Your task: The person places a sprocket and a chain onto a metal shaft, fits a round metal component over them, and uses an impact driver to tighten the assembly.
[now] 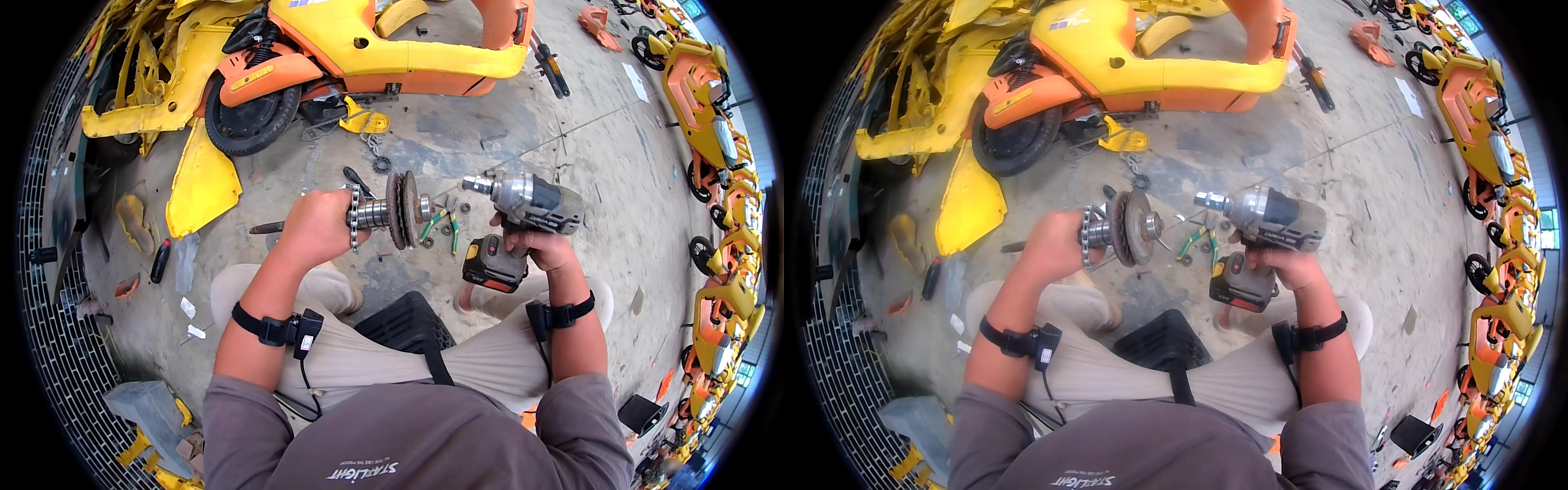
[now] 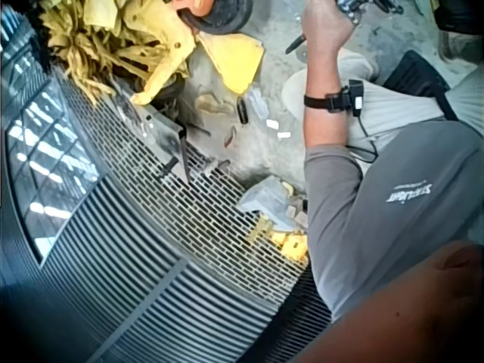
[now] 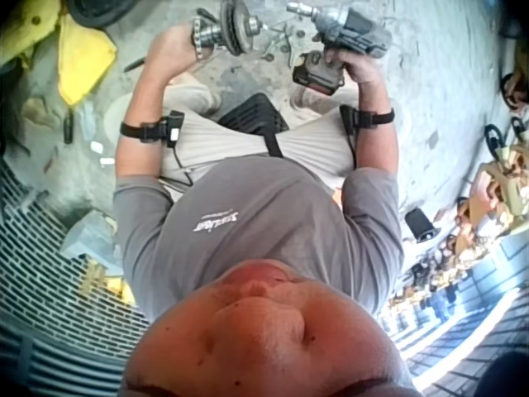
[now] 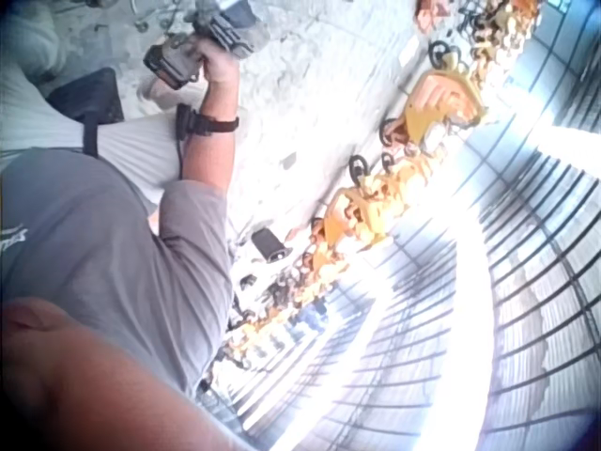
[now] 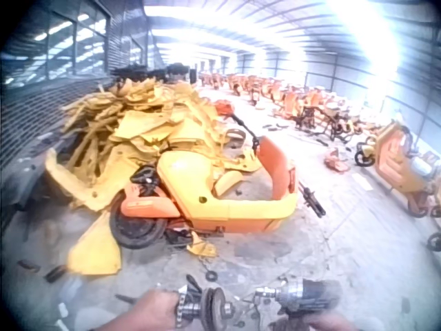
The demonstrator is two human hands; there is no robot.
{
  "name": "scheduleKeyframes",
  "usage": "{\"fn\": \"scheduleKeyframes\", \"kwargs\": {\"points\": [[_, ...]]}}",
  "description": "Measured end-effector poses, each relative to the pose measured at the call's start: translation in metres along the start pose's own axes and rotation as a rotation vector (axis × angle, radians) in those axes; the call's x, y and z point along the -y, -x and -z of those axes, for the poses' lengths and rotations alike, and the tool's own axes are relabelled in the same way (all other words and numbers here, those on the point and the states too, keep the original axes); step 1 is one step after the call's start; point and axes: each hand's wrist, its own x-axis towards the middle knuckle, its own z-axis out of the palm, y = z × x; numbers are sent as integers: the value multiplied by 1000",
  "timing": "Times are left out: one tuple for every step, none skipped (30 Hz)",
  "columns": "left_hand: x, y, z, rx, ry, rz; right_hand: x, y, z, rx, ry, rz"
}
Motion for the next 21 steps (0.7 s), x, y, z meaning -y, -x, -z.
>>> {"fn": "scheduleKeyframes", "kwargs": {"points": [[1,1,0,-19,-54,-20,1,-3,-3,-101,45,-20],[0,2,-2,-36,-110,-41,0,-10,-11,-172,65,-28],[-1,2,-2,-51,-168,-66,-11,-19,-9,-286,119,-69],[-1,3,-4,-82,-189,-110,-23,-29,0,-317,234,-147],[1,3,-8,-114,-212,-157,-39,-41,11,-348,348,-224],[0,2,-10,-149,-233,-207,-64,-55,23,-415,413,-230],[1,4,-12,-172,-216,-218,-76,-65,20,-455,506,-256],[2,4,-13,-195,-197,-232,-86,-74,17,-462,579,-295],[3,4,-15,-215,-179,-245,-99,-82,17,-469,650,-336],[4,1,-18,-242,-163,-307,-124,-92,26,-464,751,-314],[3,-2,-19,-257,-145,-327,-147,-101,34,-454,853,-294],[4,-2,-20,-272,-130,-330,-158,-109,28,-412,849,-338],[4,-4,-21,-283,-112,-348,-183,-117,30,-465,939,-337],[7,-5,-21,-295,-113,-357,-201,-123,22,-462,959,-337],[8,-5,-22,-312,-112,-369,-215,-127,17,-461,984,-334],[10,-7,-22,-329,-111,-380,-229,-133,13,-446,1037,-348],[10,-8,-22,-336,-122,-373,-246,-138,11,-428,1088,-365],[7,-10,-22,-340,-126,-371,-265,-139,11,-416,1141,-387],[6,-13,-22,-342,-130,-371,-284,-139,12,-443,1113,-360],[8,-14,-23,-333,-137,-362,-296,-139,8,-461,1087,-331],[10,-15,-24,-322,-144,-355,-307,-139,6,-482,1059,-303]]}}
